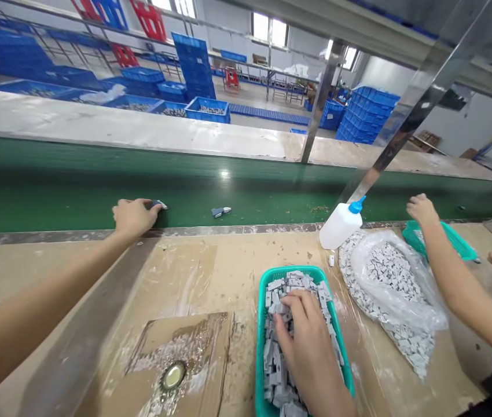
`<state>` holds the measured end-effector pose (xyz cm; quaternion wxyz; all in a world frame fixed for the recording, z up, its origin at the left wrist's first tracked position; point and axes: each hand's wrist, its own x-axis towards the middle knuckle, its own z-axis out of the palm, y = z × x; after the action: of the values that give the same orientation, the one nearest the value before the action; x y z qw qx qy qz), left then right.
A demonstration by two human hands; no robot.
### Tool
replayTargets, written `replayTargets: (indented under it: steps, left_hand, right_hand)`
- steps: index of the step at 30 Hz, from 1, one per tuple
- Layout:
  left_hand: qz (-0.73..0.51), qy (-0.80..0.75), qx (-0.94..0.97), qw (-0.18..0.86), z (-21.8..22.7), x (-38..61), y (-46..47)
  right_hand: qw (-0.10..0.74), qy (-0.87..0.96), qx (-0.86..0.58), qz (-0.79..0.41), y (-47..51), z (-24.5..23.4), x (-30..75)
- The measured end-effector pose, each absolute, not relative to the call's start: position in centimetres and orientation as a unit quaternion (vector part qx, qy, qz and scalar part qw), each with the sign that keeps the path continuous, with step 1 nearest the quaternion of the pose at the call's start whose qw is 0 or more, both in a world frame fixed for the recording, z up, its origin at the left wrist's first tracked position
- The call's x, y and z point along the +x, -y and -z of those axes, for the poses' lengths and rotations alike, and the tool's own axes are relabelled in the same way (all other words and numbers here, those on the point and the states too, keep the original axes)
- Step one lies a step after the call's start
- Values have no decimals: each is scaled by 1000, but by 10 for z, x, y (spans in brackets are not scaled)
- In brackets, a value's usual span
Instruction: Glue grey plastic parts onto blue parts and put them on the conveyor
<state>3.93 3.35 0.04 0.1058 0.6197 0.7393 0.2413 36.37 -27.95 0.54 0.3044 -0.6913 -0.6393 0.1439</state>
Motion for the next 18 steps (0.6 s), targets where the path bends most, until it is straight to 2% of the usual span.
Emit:
replayTargets:
  steps: [3, 7, 12, 18]
  left_hand:
    - [-239, -727, 640, 67, 4, 68, -27]
    - [-201, -646, 729, 101, 13, 111, -23]
    - [-185, -621, 747, 152, 9, 136, -18]
    - [-276, -675, 650, 216, -22, 121, 13]
  right_hand:
    - [386, 584, -655, -284, 295, -16, 365]
    - [471, 467, -582, -472, 315, -21, 360]
    - [520, 344, -533, -572, 336, -4, 334]
    - [537, 286, -447, -656, 353, 16, 310]
